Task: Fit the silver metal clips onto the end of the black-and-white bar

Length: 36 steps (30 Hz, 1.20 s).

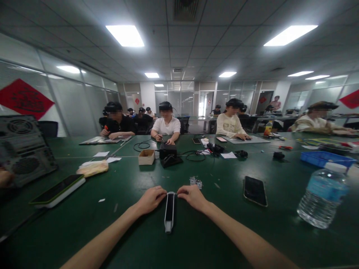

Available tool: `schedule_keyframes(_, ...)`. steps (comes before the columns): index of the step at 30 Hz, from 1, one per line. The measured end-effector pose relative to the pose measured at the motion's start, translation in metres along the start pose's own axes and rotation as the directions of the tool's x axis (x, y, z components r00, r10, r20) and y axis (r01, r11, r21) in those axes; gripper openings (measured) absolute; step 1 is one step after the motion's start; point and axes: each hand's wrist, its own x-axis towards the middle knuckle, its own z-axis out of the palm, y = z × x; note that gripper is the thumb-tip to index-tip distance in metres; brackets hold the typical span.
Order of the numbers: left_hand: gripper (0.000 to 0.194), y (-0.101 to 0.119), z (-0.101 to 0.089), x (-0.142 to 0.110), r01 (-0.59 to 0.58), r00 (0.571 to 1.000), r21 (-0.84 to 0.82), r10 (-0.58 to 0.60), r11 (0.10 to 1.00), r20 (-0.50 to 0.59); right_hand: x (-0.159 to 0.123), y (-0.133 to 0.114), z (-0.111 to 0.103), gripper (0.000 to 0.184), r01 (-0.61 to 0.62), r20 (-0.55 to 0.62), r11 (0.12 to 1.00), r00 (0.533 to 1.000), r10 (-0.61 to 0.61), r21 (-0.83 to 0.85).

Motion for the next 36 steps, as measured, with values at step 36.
schedule_keyframes(36, 0.021, 0.010, -0.003, 0.001, 0.004, 1.000, 0.006, -0.004, 1.000, 0.005, 0.003, 0.017, -0.006, 0.023, 0.177, 0.052, 0.961, 0.984, -0.170, -0.213)
